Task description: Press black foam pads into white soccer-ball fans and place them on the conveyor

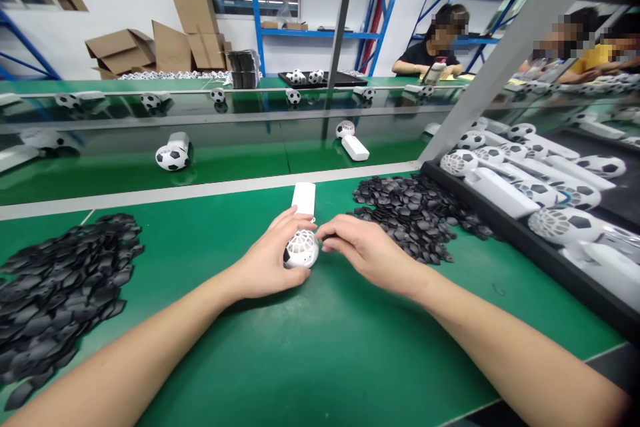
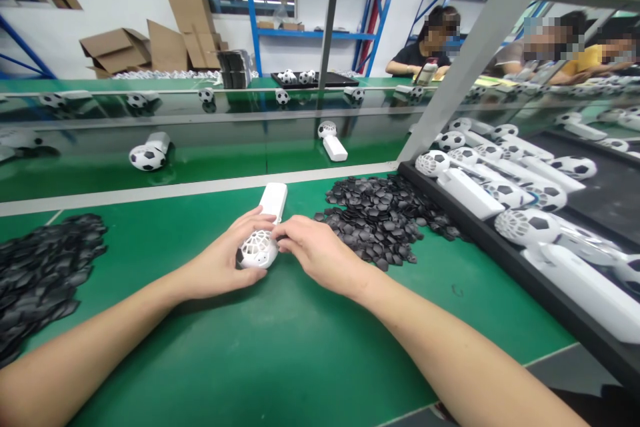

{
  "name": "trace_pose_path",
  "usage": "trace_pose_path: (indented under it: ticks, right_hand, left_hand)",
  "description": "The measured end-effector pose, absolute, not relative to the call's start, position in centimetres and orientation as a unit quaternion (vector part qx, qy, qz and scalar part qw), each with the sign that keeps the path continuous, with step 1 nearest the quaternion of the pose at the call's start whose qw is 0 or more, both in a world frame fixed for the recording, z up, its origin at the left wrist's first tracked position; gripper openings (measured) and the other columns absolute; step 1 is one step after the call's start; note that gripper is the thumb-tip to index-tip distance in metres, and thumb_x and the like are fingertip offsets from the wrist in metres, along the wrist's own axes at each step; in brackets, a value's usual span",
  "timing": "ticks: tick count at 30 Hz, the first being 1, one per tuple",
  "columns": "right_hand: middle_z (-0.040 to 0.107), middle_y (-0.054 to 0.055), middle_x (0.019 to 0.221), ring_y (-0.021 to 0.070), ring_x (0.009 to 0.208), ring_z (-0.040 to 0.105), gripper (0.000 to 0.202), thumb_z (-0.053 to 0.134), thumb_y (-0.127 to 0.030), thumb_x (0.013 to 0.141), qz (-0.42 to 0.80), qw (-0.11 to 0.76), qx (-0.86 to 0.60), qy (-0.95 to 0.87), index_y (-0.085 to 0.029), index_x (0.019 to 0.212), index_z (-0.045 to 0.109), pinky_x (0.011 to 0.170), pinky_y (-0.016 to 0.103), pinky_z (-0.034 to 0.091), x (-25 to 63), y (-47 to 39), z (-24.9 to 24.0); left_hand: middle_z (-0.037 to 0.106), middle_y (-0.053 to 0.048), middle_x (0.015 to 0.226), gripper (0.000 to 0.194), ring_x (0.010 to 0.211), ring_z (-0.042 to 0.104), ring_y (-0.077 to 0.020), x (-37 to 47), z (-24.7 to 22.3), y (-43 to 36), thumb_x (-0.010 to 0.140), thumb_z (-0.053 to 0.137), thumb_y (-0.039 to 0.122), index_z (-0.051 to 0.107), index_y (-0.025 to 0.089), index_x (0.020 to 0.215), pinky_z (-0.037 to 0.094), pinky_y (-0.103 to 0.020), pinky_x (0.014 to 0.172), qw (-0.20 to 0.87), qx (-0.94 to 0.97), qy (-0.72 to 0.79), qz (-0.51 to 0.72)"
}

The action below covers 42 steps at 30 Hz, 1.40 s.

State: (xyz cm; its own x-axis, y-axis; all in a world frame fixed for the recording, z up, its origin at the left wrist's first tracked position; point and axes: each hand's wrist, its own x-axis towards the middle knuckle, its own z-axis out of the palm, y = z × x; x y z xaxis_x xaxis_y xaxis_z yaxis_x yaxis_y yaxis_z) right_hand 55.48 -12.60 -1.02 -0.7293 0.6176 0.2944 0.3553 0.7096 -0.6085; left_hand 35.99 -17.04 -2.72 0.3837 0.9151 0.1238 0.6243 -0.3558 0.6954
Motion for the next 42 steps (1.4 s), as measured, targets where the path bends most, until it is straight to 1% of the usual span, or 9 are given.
trace_pose_path:
  ticks: [5, 10, 13, 17, 21, 24, 26, 36, 42]
  right_hand:
    - [0.063, 0.0, 0.086, 0.0125, 0.079, 0.059, 0.008, 0.046, -0.016, 0.087, 0.294, 0.249, -0.316, -0.867, -0.02, 0.088, 0.053, 0.07, 0.025, 0.046, 55.6, -12.5, -1.5]
    - [0.064, 0.002, 0.089, 0.0133, 0.082, 0.063, 0.016, 0.042, -0.016, 0.089, 0.363, 0.217, -0.338, -0.841, -0.021, 0.103, 0.047, 0.073, 0.027, 0.049, 55.7, -12.4, -1.7]
    - [0.064, 0.003, 0.087, 0.0128, 0.083, 0.063, 0.011, 0.039, -0.016, 0.089, 0.394, 0.221, -0.342, -0.824, -0.019, 0.096, 0.048, 0.074, 0.027, 0.049, 55.7, -12.5, -1.6]
    - [0.061, 0.001, 0.081, 0.0137, 0.077, 0.059, 0.007, 0.041, -0.02, 0.09, 0.334, 0.25, -0.347, -0.84, -0.02, 0.088, 0.048, 0.07, 0.028, 0.047, 55.6, -12.5, -1.2]
    - [0.057, 0.001, 0.082, 0.0134, 0.076, 0.053, 0.005, 0.053, -0.018, 0.083, 0.263, 0.286, -0.319, -0.865, -0.019, 0.079, 0.055, 0.071, 0.027, 0.043, 55.5, -12.7, -0.9]
    - [0.06, -0.002, 0.076, 0.0107, 0.069, 0.053, 0.006, 0.056, -0.016, 0.081, 0.355, 0.268, -0.312, -0.839, -0.019, 0.077, 0.057, 0.065, 0.023, 0.043, 55.4, -13.1, -0.8]
    - [0.061, -0.002, 0.077, 0.0103, 0.071, 0.054, 0.006, 0.056, -0.014, 0.081, 0.395, 0.252, -0.296, -0.832, -0.019, 0.077, 0.059, 0.068, 0.022, 0.042, 55.2, -13.3, -1.0]
    - [0.052, -0.002, 0.072, 0.0104, 0.067, 0.05, 0.01, 0.062, -0.014, 0.075, 0.459, 0.271, -0.285, -0.796, -0.017, 0.067, 0.057, 0.064, 0.023, 0.041, 54.3, -13.2, -2.1]
    - [0.05, -0.003, 0.069, 0.0095, 0.064, 0.048, 0.014, 0.064, -0.013, 0.072, 0.499, 0.276, -0.295, -0.766, -0.016, 0.063, 0.054, 0.062, 0.023, 0.04, 54.2, -13.1, -2.0]
  left_hand:
    - [0.038, -0.008, 0.136, 0.059, 0.135, 0.011, -0.0259, 36.0, -2.7, -17.1, 0.062, 0.058, 0.012, 0.042, 0.02, 0.119, 0.019, -0.048, 0.108, 0.283, 0.782, 0.492, 0.258]
    - [0.037, -0.009, 0.136, 0.057, 0.135, 0.012, -0.0264, 36.1, -2.3, -17.2, 0.063, 0.057, 0.011, 0.043, 0.02, 0.117, 0.02, -0.049, 0.107, 0.287, 0.781, 0.496, 0.248]
    - [0.037, -0.009, 0.136, 0.057, 0.135, 0.011, -0.0266, 36.0, -2.3, -17.1, 0.063, 0.058, 0.012, 0.043, 0.02, 0.117, 0.02, -0.049, 0.107, 0.287, 0.784, 0.492, 0.246]
    - [0.035, -0.008, 0.138, 0.058, 0.136, 0.009, -0.0254, 35.9, -2.5, -17.1, 0.064, 0.057, 0.012, 0.041, 0.021, 0.119, 0.018, -0.048, 0.108, 0.29, 0.787, 0.489, 0.242]
    - [0.034, -0.009, 0.139, 0.058, 0.136, 0.008, -0.0259, 35.8, -2.6, -17.1, 0.067, 0.062, 0.018, 0.04, 0.021, 0.12, 0.018, -0.048, 0.108, 0.294, 0.787, 0.484, 0.243]
    - [0.036, -0.009, 0.138, 0.057, 0.136, 0.008, -0.0273, 35.8, -2.6, -17.1, 0.068, 0.066, 0.026, 0.042, 0.022, 0.119, 0.019, -0.049, 0.107, 0.296, 0.785, 0.485, 0.247]
    - [0.037, -0.009, 0.137, 0.056, 0.136, 0.009, -0.028, 35.9, -2.5, -17.1, 0.068, 0.067, 0.028, 0.043, 0.022, 0.118, 0.02, -0.049, 0.107, 0.295, 0.783, 0.486, 0.251]
    - [0.042, -0.008, 0.133, 0.047, 0.135, 0.013, -0.0303, 36.3, -2.3, -17.1, 0.071, 0.063, 0.027, 0.046, 0.022, 0.114, 0.022, -0.052, 0.106, 0.297, 0.777, 0.489, 0.263]
    - [0.043, -0.004, 0.133, 0.046, 0.136, 0.007, -0.0292, 36.4, -2.2, -17.2, 0.071, 0.06, 0.022, 0.045, 0.023, 0.115, 0.018, -0.05, 0.108, 0.317, 0.764, 0.5, 0.255]
